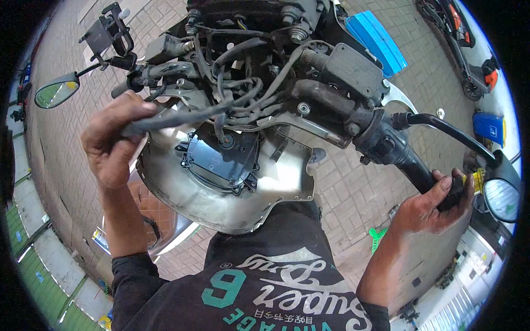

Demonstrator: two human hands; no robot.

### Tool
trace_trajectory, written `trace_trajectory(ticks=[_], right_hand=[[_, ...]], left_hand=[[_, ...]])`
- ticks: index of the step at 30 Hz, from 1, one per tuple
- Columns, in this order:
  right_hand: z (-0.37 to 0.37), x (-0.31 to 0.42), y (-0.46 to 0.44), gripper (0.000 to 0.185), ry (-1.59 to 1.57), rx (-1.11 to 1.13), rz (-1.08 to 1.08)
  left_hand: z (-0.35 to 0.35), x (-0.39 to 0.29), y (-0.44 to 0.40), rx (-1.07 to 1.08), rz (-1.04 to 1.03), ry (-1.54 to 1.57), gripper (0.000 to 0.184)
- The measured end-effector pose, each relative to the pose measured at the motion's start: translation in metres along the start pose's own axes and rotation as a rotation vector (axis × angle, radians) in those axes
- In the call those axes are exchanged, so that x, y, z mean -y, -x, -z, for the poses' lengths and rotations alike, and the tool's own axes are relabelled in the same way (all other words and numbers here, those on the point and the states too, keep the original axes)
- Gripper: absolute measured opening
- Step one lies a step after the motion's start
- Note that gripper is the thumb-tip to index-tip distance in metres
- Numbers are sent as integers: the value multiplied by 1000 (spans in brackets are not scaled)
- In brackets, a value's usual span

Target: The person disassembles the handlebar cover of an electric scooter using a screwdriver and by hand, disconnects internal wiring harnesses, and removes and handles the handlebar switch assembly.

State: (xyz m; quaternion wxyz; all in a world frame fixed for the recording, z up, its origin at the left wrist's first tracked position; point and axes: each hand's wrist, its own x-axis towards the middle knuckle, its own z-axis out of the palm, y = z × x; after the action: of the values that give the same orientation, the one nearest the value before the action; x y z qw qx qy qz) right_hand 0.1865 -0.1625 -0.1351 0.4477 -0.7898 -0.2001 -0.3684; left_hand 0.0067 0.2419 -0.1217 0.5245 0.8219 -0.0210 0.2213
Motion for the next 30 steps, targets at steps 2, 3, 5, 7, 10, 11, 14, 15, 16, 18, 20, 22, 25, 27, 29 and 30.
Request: trace_trajectory(ticks=[2,3,5,7,10,11,14,15,16,18,20,22,25,27,29,30], right_hand=[[-2,1,0,38,-14,-9,12],[-2,1,0,38,-21,-15,17],[3,-1,1,38,0,7,3],[2,-1,1,38,7,10,-10],[-1,5,1,37,6,1,-20],[-2,5,2,37,5,1,-19],[-3,5,1,37,0,-4,-17],[-2,5,1,37,1,-3,-20],[-2,4,2,38,-2,-1,-16],[-1,3,3,38,-7,3,-9],[-1,3,2,38,-4,2,-11],[-2,4,2,38,21,3,-6],[-1,5,3,39,61,9,12],[-3,5,2,39,26,9,17],[-3,4,2,38,35,8,26],[-3,4,2,38,40,5,31]], left_hand=[[4,4,-8,179,-86,-64,34],[-3,-3,-8,174,-45,-121,39],[-9,-3,-9,228,-3,-20,38],[-17,-3,-11,231,64,223,34],[-15,-1,-25,262,456,184,33],[-14,-1,-33,302,607,106,32],[-31,20,-45,348,275,-364,35],[-33,17,-54,505,454,-328,38],[-37,14,-59,550,459,-408,37],[-45,10,-66,642,467,-568,36],[-46,16,-54,589,265,-453,34],[-40,6,-59,634,304,-243,33],[-39,-18,-55,641,266,-142,27],[-39,-30,-44,562,156,-191,28],[-32,-39,-35,406,100,-171,30],[-26,-44,-32,354,85,-157,31]])
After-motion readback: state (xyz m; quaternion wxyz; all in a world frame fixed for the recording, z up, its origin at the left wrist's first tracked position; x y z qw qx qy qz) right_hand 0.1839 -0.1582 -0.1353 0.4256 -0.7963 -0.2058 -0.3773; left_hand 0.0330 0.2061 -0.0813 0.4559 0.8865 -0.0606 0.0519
